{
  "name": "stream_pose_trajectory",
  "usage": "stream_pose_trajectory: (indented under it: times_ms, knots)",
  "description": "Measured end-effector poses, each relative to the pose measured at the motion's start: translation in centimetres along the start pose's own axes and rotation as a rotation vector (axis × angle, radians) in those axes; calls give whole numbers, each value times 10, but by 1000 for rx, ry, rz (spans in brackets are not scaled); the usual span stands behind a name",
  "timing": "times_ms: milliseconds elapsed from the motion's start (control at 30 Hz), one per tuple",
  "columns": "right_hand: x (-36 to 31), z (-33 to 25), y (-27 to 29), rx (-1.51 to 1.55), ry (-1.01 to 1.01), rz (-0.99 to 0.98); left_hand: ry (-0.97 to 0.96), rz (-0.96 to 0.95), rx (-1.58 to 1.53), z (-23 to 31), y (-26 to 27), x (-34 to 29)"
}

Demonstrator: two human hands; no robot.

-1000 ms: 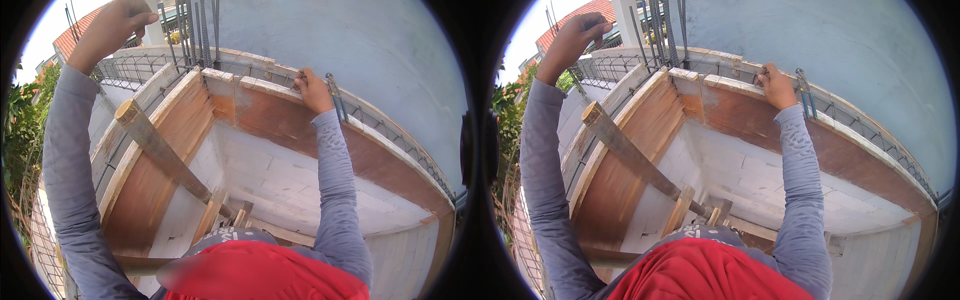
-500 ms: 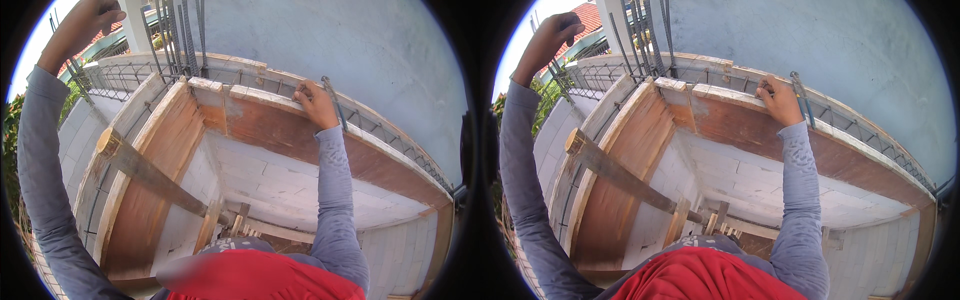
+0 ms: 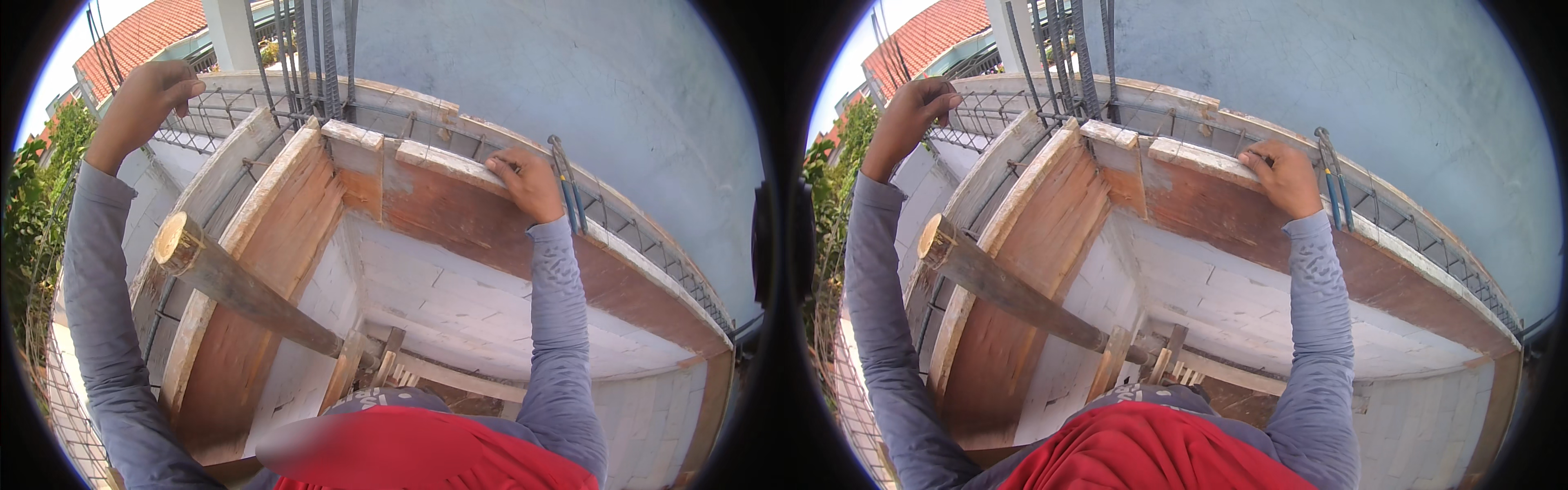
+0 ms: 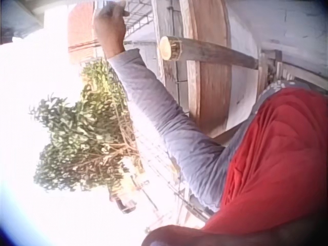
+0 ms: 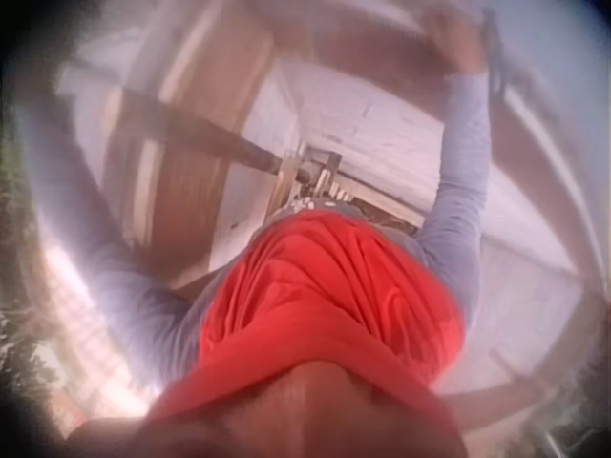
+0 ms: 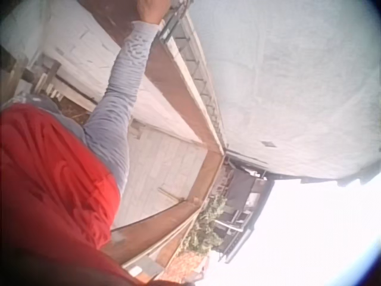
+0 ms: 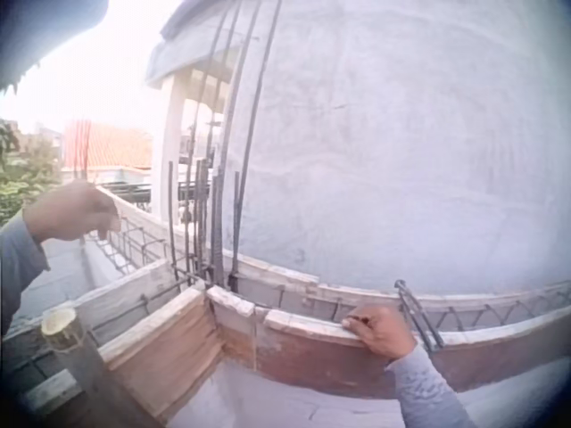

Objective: The person uses pincers to twist and tighten wire around rebar and wooden formwork to secure the structure.

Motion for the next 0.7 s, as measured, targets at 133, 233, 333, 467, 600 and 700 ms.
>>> stream_pose_trajectory:
  times_ms: [133, 233, 333, 467, 600, 700]
  knots:
    - [0, -3, -11, -90, -28, -37, 32, -25, -81, -12, -13, -5]
    - [-2, -2, -12, -103, 1, -41, 38, -49, -138, -21, -19, -6]
    - [-2, 5, -9, -45, -4, -68, 19, -50, -202, -22, -20, -6]
    - [-2, 18, 5, 77, -169, 163, 26, 56, -236, -10, -10, -14]
    - [-18, -28, 13, 286, 48, 534, 30, 197, -494, 24, 19, -28]
    - [-35, -129, -8, 551, 316, 468, -393, 58, -709, 116, 27, -24]
Point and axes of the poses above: each hand's wrist, its own x-axis towards the middle knuckle, its own y-axis out of the back of the hand, z = x × y, the point moved 8 cm from there along x, towards the middle knuckle, and after that the axes turned 7 degrees about x, right-handed, at the moved point
